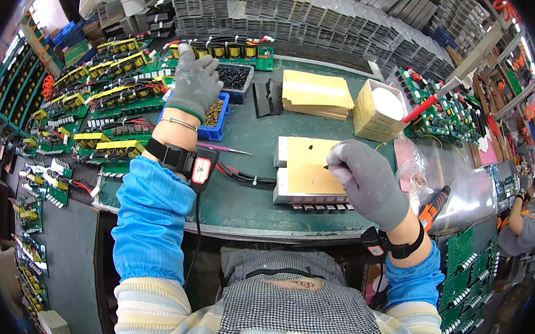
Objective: Assembling an electronic power component by applying thermal paste, attaching heat sinks, and securing them with an electric screwdriver.
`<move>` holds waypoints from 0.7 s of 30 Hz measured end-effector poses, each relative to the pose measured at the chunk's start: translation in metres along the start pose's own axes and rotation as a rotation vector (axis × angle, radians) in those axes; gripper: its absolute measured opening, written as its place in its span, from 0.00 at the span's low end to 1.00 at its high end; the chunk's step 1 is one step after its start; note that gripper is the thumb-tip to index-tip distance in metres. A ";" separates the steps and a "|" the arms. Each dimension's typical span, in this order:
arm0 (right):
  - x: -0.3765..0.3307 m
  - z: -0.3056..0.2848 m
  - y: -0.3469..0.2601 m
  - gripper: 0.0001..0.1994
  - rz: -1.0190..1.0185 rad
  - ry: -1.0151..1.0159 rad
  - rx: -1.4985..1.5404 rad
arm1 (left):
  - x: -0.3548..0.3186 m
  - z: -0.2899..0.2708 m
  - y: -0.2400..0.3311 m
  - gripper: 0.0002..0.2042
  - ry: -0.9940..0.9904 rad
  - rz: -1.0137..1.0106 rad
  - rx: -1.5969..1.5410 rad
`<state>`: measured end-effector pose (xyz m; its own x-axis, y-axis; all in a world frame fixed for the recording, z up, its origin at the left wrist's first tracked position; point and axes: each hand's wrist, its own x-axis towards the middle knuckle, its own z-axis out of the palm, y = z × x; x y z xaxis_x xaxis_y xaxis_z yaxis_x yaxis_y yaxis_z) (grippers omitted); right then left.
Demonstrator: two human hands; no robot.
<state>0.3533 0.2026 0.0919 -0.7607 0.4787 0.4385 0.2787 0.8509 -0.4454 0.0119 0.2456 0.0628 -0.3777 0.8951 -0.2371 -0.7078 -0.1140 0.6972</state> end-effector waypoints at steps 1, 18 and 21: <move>-0.001 -0.001 0.001 0.07 0.006 0.003 0.000 | -0.001 0.003 0.001 0.50 -0.005 0.019 0.028; 0.006 0.016 0.006 0.09 -0.049 -0.189 -0.109 | -0.118 -0.033 -0.082 0.74 -0.853 0.356 1.328; 0.004 0.019 0.005 0.09 -0.042 -0.227 -0.137 | -0.122 -0.029 -0.091 0.73 -0.771 0.429 1.361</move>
<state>0.3410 0.2050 0.0766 -0.8807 0.3950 0.2614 0.3095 0.8976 -0.3139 0.1046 0.1345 0.0089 0.2725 0.9395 0.2074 0.5475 -0.3287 0.7695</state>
